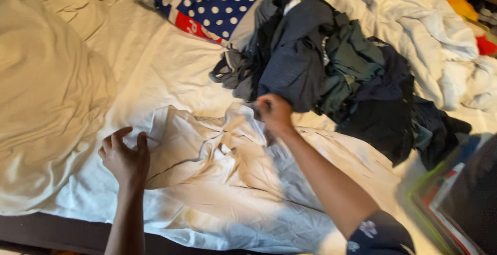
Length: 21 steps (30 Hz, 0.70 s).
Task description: The person folds several garments on a bed, including a striped shirt, a brown polo, a black polo, and a white zip-up top. Each item is smoothed, folded in half, and stacked neatly on the bed.
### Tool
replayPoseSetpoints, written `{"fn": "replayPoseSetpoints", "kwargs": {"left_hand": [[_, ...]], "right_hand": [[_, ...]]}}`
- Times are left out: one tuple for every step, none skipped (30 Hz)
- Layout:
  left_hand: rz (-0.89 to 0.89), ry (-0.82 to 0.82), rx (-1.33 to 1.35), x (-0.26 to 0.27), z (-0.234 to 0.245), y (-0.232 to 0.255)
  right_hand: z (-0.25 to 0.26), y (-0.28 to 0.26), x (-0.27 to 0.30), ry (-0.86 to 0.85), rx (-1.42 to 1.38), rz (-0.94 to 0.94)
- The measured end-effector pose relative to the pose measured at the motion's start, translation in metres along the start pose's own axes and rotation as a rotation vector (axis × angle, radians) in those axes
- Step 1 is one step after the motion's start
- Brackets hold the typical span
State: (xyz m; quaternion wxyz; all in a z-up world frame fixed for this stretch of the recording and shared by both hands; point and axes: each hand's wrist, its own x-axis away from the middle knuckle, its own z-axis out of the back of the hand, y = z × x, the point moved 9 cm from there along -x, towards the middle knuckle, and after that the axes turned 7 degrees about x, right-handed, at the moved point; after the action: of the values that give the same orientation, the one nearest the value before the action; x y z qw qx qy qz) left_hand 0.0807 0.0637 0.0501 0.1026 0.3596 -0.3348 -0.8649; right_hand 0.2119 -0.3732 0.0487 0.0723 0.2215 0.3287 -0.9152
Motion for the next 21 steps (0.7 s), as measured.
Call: {"fn": "replayPoseSetpoints", "kwargs": {"left_hand": [[-0.034, 0.044, -0.033, 0.005, 0.001, 0.020], [-0.068, 0.089, -0.066, 0.009, 0.002, 0.043], [-0.138, 0.082, -0.052, 0.013, -0.003, 0.068], [-0.206, 0.076, -0.037, 0.017, -0.007, 0.091], [-0.274, 0.071, -0.021, 0.022, -0.014, 0.113], [-0.294, -0.005, 0.093, 0.024, -0.027, 0.132], [-0.313, -0.081, 0.207, 0.026, -0.041, 0.150], [-0.368, -0.202, 0.296, 0.030, -0.060, 0.169], [-0.424, -0.323, 0.385, 0.036, -0.080, 0.186], [-0.502, -0.422, 0.348, 0.043, -0.100, 0.204], [-0.581, -0.520, 0.309, 0.053, -0.119, 0.221], [-0.631, -0.598, 0.272, 0.062, -0.138, 0.233], [-0.681, -0.674, 0.233, 0.073, -0.155, 0.244], [-0.738, -0.747, 0.192, 0.081, -0.170, 0.255], [-0.755, -0.842, 0.116, 0.088, -0.187, 0.259], [-0.767, -0.936, 0.038, 0.095, -0.202, 0.261], [-0.778, -1.027, -0.045, 0.101, -0.217, 0.263], [-0.778, -1.029, -0.166, 0.099, -0.224, 0.257], [-0.776, -1.027, -0.287, 0.094, -0.230, 0.247], [-0.770, -1.022, -0.411, 0.085, -0.233, 0.236], [-0.750, -1.050, -0.555, 0.075, -0.239, 0.222]], "right_hand": [[0.023, 0.020, 0.006, 0.010, -0.042, -0.039], [0.045, 0.040, 0.013, 0.021, -0.086, -0.077], [0.067, 0.064, 0.022, 0.039, -0.095, -0.174], [0.089, 0.086, 0.034, 0.056, -0.104, -0.269], [0.114, 0.098, 0.043, 0.094, -0.007, -0.276], [0.139, 0.109, 0.052, 0.131, 0.086, -0.285], [0.161, 0.118, 0.063, 0.134, 0.165, -0.289], [0.182, 0.124, 0.073, 0.137, 0.249, -0.290], [0.196, 0.128, 0.080, 0.140, 0.334, -0.291], [0.198, 0.134, 0.086, 0.021, 0.412, -0.307], [0.202, 0.141, 0.095, -0.098, 0.490, -0.325], [0.203, 0.146, 0.104, -0.219, 0.569, -0.343], [0.204, 0.141, 0.111, -0.227, 0.605, -0.294], [0.203, 0.136, 0.120, -0.229, 0.640, -0.246], [0.205, 0.132, 0.126, -0.231, 0.676, -0.198], [0.208, 0.132, 0.132, -0.229, 0.718, -0.199], [0.210, 0.132, 0.137, -0.227, 0.761, -0.200], [0.210, 0.132, 0.143, -0.230, 0.799, -0.200], [0.213, 0.134, 0.148, -0.241, 0.866, -0.205], [0.214, 0.136, 0.151, -0.254, 0.931, -0.207], [0.215, 0.139, 0.152, -0.267, 0.995, -0.208]]}}
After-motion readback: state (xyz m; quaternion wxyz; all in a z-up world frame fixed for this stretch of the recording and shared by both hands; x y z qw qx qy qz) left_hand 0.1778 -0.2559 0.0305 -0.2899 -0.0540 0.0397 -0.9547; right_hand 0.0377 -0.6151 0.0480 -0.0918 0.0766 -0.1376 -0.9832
